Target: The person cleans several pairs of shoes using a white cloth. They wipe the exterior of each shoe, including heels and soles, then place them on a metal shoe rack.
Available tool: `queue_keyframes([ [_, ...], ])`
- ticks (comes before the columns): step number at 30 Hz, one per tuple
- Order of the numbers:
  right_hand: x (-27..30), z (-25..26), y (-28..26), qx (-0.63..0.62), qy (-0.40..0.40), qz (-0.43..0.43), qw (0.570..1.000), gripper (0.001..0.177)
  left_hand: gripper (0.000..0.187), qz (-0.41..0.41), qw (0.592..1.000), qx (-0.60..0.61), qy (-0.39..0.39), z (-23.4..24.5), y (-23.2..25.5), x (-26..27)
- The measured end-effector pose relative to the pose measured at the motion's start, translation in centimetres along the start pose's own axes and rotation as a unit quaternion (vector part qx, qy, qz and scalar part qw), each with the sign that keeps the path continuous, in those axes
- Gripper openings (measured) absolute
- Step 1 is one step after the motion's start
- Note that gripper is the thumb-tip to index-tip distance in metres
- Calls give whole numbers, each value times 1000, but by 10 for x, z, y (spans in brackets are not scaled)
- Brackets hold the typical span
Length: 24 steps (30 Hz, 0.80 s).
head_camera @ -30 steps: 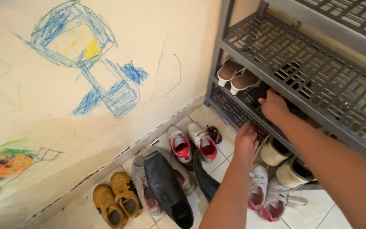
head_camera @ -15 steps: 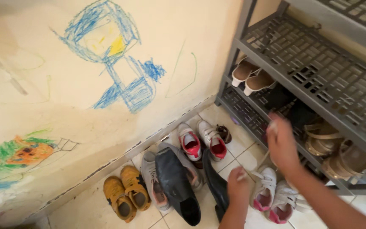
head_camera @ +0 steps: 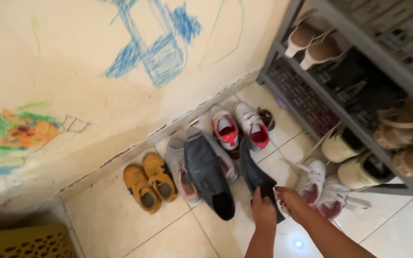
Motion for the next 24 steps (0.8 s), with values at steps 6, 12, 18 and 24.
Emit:
queue_keyframes([
  [6,-9,-15,11,80,-19,35,996,20,64,57,996,44,-52,5,4,0],
  [12,4,-25,8,59,-82,62,993,23,78,101,972,180,-109,20,34,14],
  [18,75,-39,-20,158,18,28,987,35,72,156,956,224,-109,34,48,19],
  [24,146,-24,-93,149,85,130,977,38,54,-10,974,204,-100,45,94,7],
])
Point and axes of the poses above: each hand's wrist, its own x-axis away from the middle knuckle, its own z-axis out of the back of the hand, y = z × x, the point moved 7 cm from there along -x, towards the middle knuckle, and after that the axes turned 8 degrees about -z, right-handed, at the moved point
